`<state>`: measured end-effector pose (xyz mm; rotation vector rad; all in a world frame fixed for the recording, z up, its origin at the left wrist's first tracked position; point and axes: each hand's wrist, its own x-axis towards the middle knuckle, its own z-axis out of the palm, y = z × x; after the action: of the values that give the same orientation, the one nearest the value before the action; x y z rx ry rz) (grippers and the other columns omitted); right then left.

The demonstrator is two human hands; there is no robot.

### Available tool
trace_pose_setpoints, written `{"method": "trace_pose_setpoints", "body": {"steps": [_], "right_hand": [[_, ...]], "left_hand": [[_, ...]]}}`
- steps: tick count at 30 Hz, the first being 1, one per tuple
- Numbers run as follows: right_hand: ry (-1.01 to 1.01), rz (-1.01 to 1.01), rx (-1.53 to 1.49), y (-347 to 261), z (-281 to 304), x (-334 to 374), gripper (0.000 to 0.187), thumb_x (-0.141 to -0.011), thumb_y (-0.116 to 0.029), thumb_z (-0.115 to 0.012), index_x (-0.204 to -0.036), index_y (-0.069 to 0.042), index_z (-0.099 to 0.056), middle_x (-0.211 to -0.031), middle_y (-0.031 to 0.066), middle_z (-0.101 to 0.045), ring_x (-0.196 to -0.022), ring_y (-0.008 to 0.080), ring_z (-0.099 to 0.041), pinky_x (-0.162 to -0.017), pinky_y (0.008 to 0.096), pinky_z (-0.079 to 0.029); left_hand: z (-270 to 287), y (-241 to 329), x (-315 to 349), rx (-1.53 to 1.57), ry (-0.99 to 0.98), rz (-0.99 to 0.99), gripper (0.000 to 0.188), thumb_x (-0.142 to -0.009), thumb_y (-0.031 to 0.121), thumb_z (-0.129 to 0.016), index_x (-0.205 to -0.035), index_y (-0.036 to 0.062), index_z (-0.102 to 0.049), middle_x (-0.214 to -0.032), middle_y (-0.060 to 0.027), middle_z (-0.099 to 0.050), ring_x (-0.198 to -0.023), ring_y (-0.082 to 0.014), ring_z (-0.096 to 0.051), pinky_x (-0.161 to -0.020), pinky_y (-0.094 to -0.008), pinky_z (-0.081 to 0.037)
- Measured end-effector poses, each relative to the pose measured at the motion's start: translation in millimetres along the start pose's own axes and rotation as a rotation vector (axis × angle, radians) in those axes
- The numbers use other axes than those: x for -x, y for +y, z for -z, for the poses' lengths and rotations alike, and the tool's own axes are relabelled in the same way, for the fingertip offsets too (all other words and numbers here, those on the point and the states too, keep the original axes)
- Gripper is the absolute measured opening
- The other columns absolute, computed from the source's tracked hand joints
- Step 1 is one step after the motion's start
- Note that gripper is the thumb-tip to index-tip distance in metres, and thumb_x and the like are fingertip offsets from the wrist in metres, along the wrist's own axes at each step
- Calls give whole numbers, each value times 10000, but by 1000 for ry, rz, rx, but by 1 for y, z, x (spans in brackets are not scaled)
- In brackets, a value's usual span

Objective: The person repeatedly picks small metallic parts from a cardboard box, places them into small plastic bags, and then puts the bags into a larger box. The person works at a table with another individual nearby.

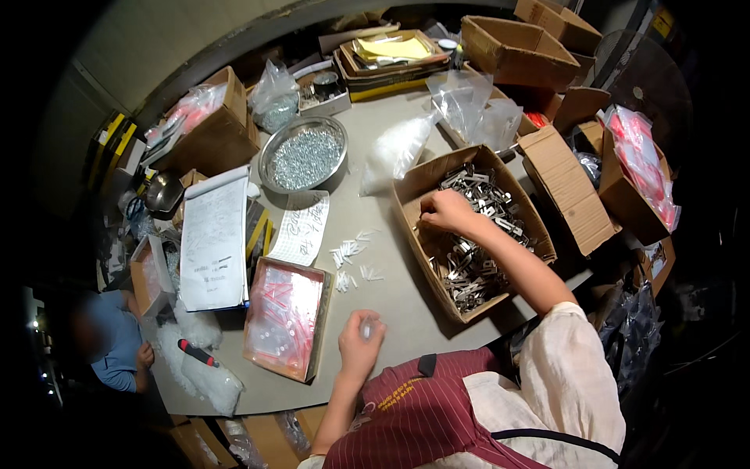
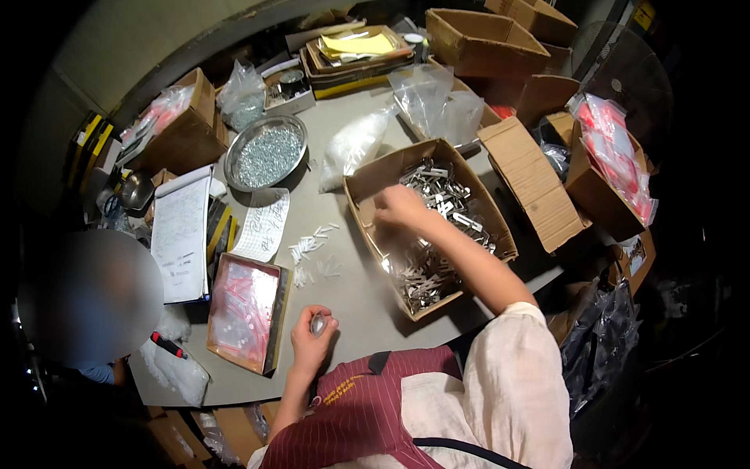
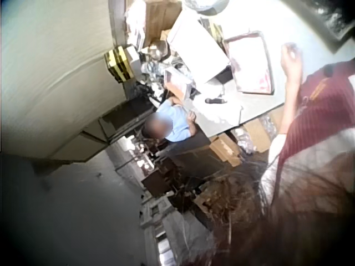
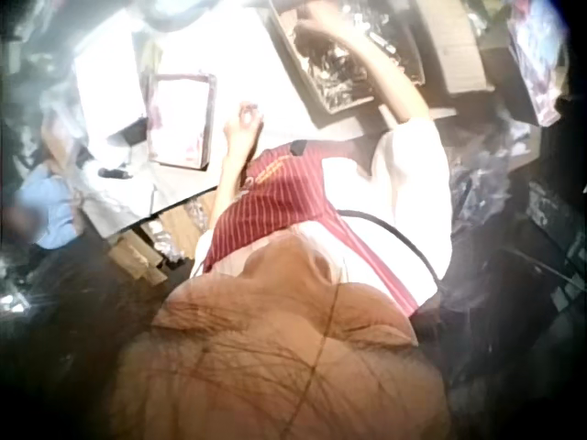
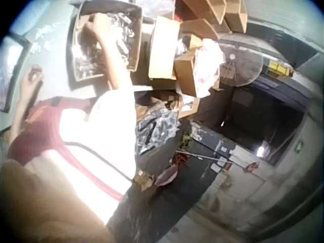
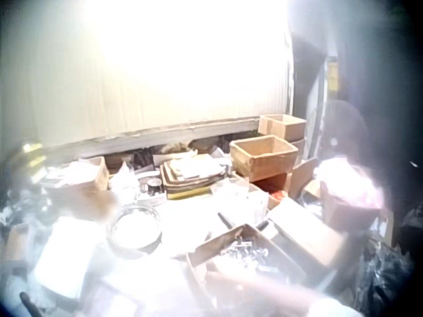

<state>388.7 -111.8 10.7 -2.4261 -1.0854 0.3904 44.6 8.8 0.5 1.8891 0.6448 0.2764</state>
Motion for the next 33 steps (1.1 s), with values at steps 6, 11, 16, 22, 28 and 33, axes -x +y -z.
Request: {"method": "trace_pose_setpoints", "body": {"steps": [6,11,16,22,28,33], "right_hand": [[-195,202,306,31,4,43,150,-728,-222,-715,-732,-75,-744,-739,158,-705,-696,366,-699,-672,468,-559],[-106,454,370,38,-11,54,135,-676,-213,-722,-684,-79,-714,-705,115,-683,-676,333,-693,-649,449,-555],[-92,518,466,42,-29,58,96,-687,-189,-712,-689,-93,-710,-766,83,-687,-784,280,-700,-715,409,-550],[-60,494,230,-11,21,66,130,-755,-209,-692,-756,-79,-692,-809,128,-670,-788,340,-663,-681,448,-528],[-71,467,-276,-99,70,122,142,-848,-154,-689,-819,-15,-688,-796,122,-656,-692,307,-629,-632,383,-513],[-161,612,-395,-134,63,145,157,-842,-131,-750,-810,-2,-668,-677,92,-543,-611,236,-537,-560,360,-418]], "left_hand": [[-3,8,-3,82,-34,79,216,-871,78,-749,-1040,18,-629,-926,-73,-681,-876,-151,-644,-802,-308,-524],[-15,7,-2,106,-35,20,213,-884,79,-757,-1050,28,-634,-927,-29,-667,-876,-110,-622,-802,-271,-512],[-16,9,-1,44,-17,-14,198,-894,82,-755,-1047,31,-639,-903,-11,-660,-858,-89,-611,-795,-254,-509],[-9,-1,12,-49,75,-130,199,-887,88,-752,-1051,35,-653,-902,-59,-688,-855,-158,-664,-786,-298,-523],[2,63,3,-174,167,-469,301,-819,56,-749,-1109,53,-669,-927,-100,-678,-914,-309,-655,-861,-401,-510],[18,110,0,-233,137,-865,362,-791,81,-764,-1138,40,-673,-921,-97,-658,-903,-298,-639,-875,-426,-491]]}}
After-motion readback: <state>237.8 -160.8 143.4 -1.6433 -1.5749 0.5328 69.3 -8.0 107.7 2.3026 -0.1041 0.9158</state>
